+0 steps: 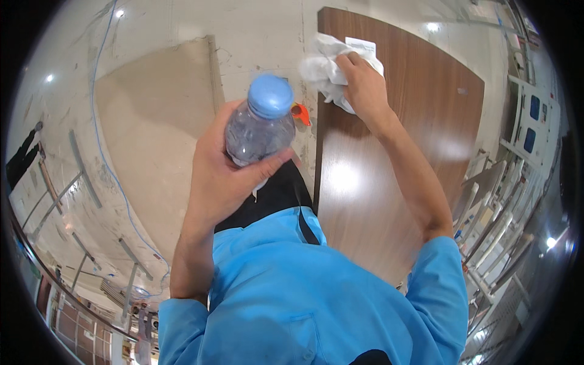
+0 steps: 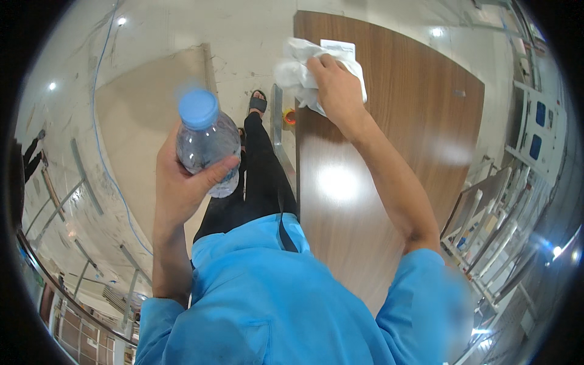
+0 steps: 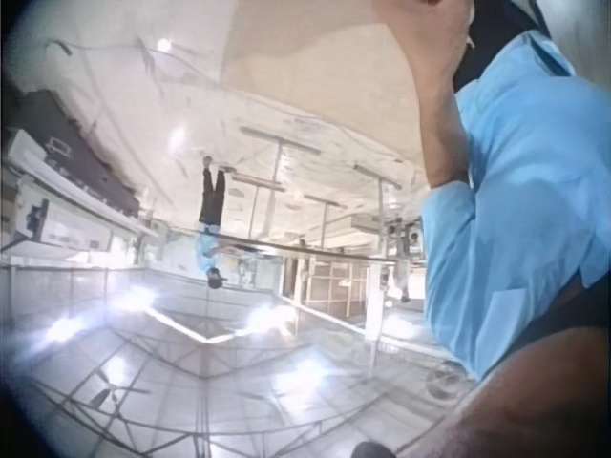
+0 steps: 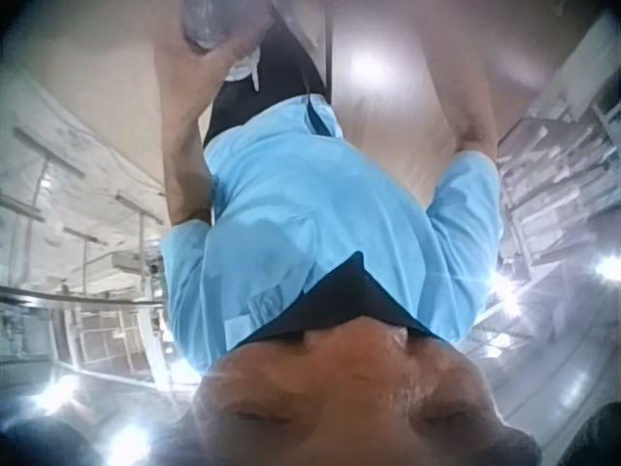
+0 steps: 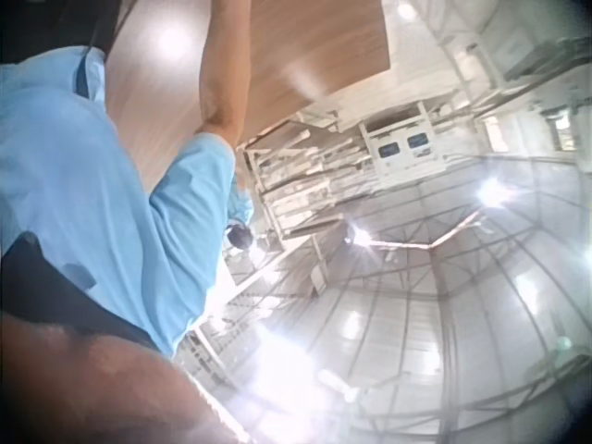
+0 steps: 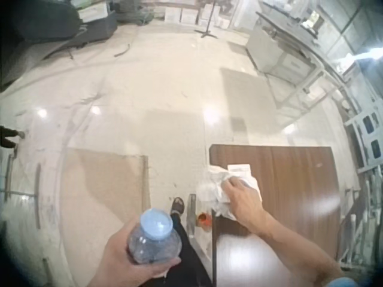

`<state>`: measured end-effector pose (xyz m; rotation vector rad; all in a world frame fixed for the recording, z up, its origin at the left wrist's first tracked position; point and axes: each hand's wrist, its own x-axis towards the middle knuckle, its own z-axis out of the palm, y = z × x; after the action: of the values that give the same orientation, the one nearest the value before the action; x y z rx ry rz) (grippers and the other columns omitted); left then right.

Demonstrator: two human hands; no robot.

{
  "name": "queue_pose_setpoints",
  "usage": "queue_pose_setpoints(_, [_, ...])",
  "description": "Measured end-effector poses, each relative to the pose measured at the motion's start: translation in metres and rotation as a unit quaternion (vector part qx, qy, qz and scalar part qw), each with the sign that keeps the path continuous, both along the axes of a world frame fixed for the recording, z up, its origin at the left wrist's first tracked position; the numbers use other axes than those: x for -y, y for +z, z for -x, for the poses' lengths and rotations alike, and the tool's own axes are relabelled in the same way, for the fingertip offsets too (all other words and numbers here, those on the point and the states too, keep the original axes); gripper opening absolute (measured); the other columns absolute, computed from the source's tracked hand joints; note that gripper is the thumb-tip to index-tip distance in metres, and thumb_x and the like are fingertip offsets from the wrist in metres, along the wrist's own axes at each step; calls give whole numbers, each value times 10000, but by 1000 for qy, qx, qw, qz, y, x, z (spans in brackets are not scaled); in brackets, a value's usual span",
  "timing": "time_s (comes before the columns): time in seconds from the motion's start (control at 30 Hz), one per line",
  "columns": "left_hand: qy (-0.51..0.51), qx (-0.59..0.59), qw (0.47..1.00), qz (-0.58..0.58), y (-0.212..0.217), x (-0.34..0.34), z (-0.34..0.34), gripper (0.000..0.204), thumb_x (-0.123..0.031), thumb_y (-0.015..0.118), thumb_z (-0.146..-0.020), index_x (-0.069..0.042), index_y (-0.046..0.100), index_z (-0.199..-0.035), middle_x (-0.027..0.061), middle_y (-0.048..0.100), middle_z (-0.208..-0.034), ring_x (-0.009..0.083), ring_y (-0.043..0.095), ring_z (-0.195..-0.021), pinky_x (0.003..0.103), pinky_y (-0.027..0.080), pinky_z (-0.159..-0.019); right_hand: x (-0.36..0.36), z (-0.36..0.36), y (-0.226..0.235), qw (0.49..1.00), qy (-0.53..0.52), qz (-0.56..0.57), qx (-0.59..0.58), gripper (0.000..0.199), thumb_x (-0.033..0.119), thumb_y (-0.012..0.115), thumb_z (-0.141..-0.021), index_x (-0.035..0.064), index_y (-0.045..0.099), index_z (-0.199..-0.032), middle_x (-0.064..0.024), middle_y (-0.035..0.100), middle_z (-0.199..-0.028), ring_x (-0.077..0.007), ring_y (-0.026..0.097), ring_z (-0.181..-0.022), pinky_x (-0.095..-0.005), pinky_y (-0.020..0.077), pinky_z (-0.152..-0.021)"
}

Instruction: The person wipes a large wooden tabletop with a white cloth while holding a water bottle. They repeatedly pour water onto the surface and wipe it down across multiple areas.

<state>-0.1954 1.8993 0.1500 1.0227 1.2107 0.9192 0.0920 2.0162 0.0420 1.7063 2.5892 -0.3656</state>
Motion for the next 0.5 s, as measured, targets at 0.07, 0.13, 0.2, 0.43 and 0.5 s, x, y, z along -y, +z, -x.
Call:
queue_pose_setpoints(0.07, [1,10,999,31,0,2,5,549,-143,887,-793,-28,613,-1254,72,724,-1074,149,682,-1016,320,534,-916,-4,3,1,998,-36,-51,-11,378,-25,674,-765,87,604,-1120,-142,661,-1118,-375,658,-1039,-491,552,-842])
queue_pose_setpoints(0.13, [-3,22,997,70,3,8,7,558,-136,889,-790,-27,609,-1260,73,719,-1088,149,678,-1029,321,533,-923,-10,5,1,995,-50,-84,-15,469,-38,684,-742,100,590,-1180,-139,647,-1156,-379,646,-1080,-491,541,-866])
queue_pose_setpoints(0.2, [11,30,997,66,3,6,12,569,-123,892,-786,-25,605,-1267,74,715,-1107,150,675,-1042,323,531,-931,-10,5,2,998,-41,-6,37,489,-31,699,-742,100,578,-1197,-154,636,-1174,-396,645,-1076,-495,541,-862])
queue_pose_setpoints(0.43, [36,76,993,87,7,11,23,618,-70,893,-774,-6,579,-1302,79,696,-1126,156,670,-1046,333,539,-945,-15,13,2,996,-31,-82,-19,376,-25,705,-757,67,569,-1095,-190,635,-1172,-435,669,-968,-508,563,-804])
queue_pose_setpoints(0.5, [49,33,997,47,9,10,25,591,-57,880,-788,-1,583,-1297,80,693,-1134,148,674,-1033,321,547,-923,-11,15,4,998,-41,-36,11,342,-29,684,-766,64,578,-1078,-184,635,-1190,-432,666,-987,-512,561,-822])
